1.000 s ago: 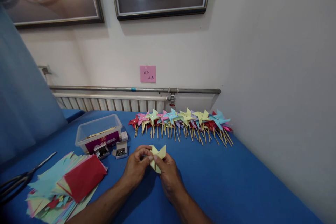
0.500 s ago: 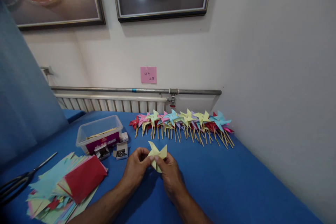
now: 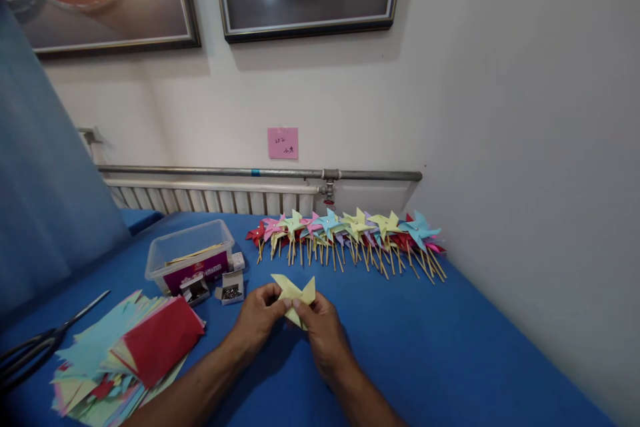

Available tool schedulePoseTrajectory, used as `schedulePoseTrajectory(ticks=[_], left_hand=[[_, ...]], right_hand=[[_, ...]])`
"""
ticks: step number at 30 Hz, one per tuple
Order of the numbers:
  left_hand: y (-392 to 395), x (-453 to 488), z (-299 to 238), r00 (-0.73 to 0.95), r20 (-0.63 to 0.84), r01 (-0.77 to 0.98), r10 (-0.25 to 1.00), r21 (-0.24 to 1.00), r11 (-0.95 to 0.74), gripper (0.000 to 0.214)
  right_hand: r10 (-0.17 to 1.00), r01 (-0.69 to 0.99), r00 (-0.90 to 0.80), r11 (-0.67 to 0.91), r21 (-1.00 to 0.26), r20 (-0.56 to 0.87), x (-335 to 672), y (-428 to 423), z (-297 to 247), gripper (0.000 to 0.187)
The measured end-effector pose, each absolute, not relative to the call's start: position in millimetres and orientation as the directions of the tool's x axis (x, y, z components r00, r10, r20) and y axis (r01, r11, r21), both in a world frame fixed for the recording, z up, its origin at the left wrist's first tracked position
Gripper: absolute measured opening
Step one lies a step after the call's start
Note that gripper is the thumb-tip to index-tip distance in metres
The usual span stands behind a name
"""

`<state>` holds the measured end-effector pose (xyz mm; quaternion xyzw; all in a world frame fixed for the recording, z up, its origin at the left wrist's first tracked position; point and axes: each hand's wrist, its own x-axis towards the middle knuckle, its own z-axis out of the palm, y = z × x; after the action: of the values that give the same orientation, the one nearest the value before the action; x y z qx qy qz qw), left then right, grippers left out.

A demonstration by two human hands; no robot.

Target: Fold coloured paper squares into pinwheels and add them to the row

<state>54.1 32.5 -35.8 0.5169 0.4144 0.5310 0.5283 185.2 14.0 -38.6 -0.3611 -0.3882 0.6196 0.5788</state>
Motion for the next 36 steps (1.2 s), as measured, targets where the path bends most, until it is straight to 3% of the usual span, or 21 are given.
schedulePoseTrajectory(ticks=[27, 36], left_hand=[[26.2, 52.9, -29.0, 0.041, 0.143, 0.155, 0.989, 0.977, -0.148, 0.017], [26.4, 53.9, -31.4, 0.017, 0.136, 0.163, 0.991, 0.977, -0.137, 0.019]], right_hand=[[1.000, -0.236, -0.006, -0.028, -0.971, -0.027, 193.1, 29.4, -56.3, 0.038], [1.000, -0.308, -0.015, -0.001, -0.951, 0.004, 189.8, 27.0, -58.3, 0.036]])
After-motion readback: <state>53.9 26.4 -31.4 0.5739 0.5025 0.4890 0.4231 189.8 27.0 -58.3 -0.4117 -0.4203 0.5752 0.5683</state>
